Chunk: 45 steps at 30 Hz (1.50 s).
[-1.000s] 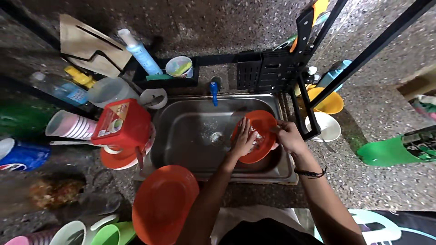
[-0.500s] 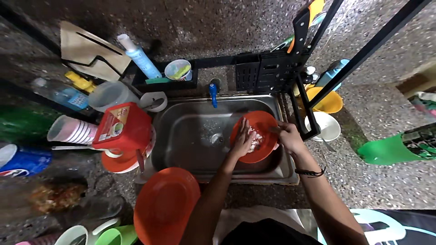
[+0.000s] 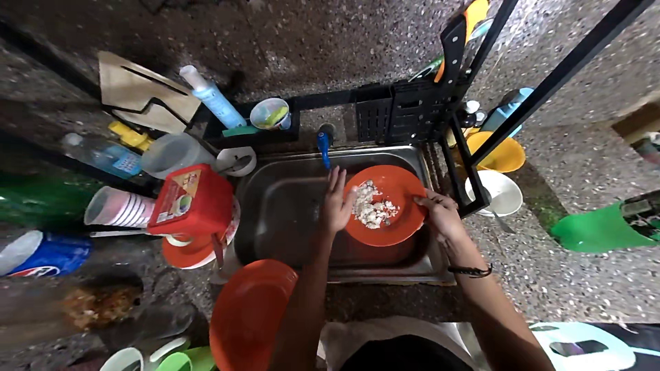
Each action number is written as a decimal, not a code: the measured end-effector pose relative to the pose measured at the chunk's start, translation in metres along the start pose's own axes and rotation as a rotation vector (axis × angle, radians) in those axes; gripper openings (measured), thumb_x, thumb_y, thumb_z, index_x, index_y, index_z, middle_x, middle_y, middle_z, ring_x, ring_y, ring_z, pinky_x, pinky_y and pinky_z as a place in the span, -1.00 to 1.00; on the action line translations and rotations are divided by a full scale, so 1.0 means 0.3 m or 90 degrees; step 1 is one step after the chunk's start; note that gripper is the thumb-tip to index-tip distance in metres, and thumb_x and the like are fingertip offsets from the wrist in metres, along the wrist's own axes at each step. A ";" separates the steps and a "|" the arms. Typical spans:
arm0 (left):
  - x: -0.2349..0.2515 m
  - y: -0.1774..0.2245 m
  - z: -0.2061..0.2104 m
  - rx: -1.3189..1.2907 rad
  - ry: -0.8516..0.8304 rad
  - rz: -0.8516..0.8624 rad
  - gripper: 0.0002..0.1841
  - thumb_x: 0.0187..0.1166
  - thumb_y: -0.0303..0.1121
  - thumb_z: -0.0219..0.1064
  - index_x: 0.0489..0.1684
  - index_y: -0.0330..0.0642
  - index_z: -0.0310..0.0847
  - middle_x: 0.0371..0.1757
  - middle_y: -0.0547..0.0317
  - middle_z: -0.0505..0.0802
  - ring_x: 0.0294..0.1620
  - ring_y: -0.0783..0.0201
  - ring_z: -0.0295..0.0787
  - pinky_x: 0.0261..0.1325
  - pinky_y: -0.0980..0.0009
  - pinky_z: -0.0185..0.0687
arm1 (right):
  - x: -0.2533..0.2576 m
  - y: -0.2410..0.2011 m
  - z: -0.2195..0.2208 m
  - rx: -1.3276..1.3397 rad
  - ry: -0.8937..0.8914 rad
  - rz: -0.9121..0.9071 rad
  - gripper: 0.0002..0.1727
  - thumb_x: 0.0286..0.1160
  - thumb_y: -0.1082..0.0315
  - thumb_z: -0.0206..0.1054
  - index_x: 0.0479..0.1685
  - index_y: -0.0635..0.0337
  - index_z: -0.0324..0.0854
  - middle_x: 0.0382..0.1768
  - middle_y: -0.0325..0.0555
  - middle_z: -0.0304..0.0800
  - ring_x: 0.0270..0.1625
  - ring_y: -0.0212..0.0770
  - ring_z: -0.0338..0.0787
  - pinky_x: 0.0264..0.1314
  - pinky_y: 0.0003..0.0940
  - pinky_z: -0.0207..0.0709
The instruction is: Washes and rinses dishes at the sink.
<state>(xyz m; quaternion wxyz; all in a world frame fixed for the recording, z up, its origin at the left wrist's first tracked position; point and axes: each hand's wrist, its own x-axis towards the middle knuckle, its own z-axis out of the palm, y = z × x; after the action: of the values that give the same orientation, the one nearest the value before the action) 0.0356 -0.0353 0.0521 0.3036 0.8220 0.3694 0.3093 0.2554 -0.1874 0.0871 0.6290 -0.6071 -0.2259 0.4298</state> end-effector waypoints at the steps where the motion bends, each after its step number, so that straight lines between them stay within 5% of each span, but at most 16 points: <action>1: -0.017 -0.015 0.025 0.036 -0.022 0.010 -0.29 0.79 0.08 0.06 0.82 -0.21 0.22 0.90 -0.07 0.15 0.94 0.04 -0.10 0.92 0.00 -0.06 | -0.004 -0.011 0.006 -0.004 -0.002 -0.007 -0.74 0.71 0.52 0.13 0.16 0.33 0.70 -0.32 -0.10 0.88 -0.44 -0.33 0.82 -0.47 -0.43 0.72; 6: -0.044 0.081 0.107 0.127 -0.169 -0.036 -0.06 0.71 0.30 0.03 0.89 -0.29 -0.04 0.93 -0.25 -0.07 0.96 -0.10 -0.34 0.95 -0.05 -0.35 | -0.054 -0.091 0.048 -0.096 -0.020 -0.070 -0.75 0.70 0.51 0.16 0.15 0.29 0.71 -0.37 -0.13 0.87 -0.52 -0.36 0.79 -0.54 -0.44 0.70; 20: -0.140 0.077 0.287 -0.152 -0.015 -0.010 -0.11 0.77 0.16 0.04 0.93 -0.28 -0.18 0.94 -0.18 -0.08 0.96 -0.02 -0.30 0.96 0.01 -0.23 | -0.125 -0.175 0.075 -0.321 -0.046 -0.146 -0.74 0.68 0.43 0.16 0.12 0.21 0.74 -0.48 -0.20 0.83 -0.66 -0.41 0.72 -0.69 -0.45 0.64; 34: -0.170 0.049 0.298 -0.177 -0.051 -0.036 -0.10 0.77 0.16 -0.01 0.90 -0.36 -0.17 0.93 -0.24 -0.07 0.97 -0.03 -0.32 0.97 0.07 -0.35 | -0.121 -0.134 0.102 -0.339 -0.050 -0.125 -0.75 0.65 0.43 0.18 0.07 0.25 0.75 -0.45 -0.20 0.84 -0.62 -0.39 0.76 -0.65 -0.42 0.67; 45: -0.174 0.038 0.299 -0.166 0.017 0.018 -0.14 0.74 0.08 0.11 0.82 -0.49 0.02 0.86 -0.39 0.10 0.93 -0.13 -0.13 0.95 0.02 -0.27 | -0.145 -0.121 0.111 -0.321 -0.037 -0.160 -0.74 0.56 0.46 0.21 0.06 0.27 0.76 -0.46 -0.23 0.86 -0.64 -0.44 0.74 -0.69 -0.44 0.64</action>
<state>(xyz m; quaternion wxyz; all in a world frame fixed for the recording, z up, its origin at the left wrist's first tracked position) 0.0782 -0.1071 -0.0105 0.3986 0.7765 0.3183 0.3699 0.2153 -0.1999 0.1377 0.4998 -0.6992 -0.4172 0.2956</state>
